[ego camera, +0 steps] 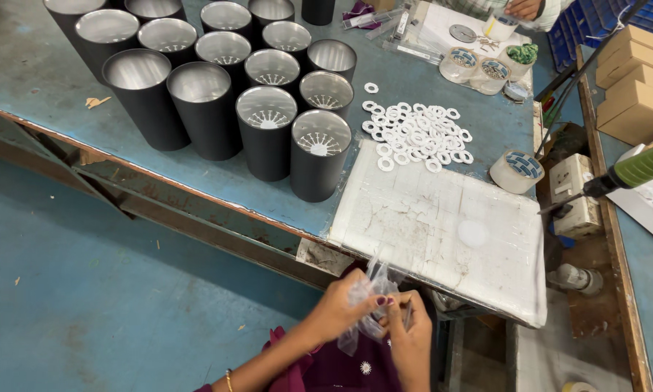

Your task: The person places white plastic components into small clear plastic bags at a workstation. They open each bag, insert one or more components, and set the filled bags aside. The person repeats this process multiple times throughout the clip.

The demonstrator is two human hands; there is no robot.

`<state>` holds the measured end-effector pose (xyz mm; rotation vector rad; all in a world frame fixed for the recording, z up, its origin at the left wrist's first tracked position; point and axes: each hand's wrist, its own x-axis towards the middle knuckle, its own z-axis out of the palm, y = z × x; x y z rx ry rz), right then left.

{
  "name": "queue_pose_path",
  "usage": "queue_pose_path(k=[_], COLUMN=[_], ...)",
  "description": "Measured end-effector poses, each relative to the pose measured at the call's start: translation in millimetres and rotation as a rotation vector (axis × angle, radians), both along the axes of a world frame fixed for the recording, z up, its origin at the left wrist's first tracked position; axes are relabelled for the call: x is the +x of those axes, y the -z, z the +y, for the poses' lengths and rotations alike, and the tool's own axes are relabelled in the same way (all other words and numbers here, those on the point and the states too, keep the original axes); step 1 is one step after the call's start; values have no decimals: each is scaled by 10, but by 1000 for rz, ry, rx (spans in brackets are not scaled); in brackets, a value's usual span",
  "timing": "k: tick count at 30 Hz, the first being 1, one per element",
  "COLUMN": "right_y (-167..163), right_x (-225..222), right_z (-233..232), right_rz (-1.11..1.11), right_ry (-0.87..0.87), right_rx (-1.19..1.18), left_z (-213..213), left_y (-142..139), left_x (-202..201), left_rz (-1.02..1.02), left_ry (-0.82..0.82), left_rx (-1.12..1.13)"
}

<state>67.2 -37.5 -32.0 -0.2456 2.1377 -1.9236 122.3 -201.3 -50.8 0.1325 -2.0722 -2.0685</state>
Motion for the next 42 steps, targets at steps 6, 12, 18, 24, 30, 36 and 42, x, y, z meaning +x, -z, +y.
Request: queue_pose_path(k=[6, 12, 18, 24, 30, 36, 42], right_y=[50, 71, 244, 246, 373, 497, 290], right_x=[100, 39, -102, -438, -444, -468, -596], right_z=[-121, -93, 75, 494, 598, 571, 809], right_rz=[232, 94, -100, -180, -357, -442, -410], right_ry=[60, 62, 21, 60, -106, -32, 29], right_rx=[211, 325, 78, -193, -600, -798, -920], left_z=[201, -41, -177, -214, -237, -301, -510], left_y=[-110, -250, -285, 30, 363, 581, 507], left_x=[110, 102, 97, 194, 127, 59, 106], left_rz=[-63, -105, -115, -112, -118, -84, -209], left_ry=[-192, 24, 163, 236, 278, 294, 202], left_rx=[-116, -207, -180, -32, 458, 736, 812])
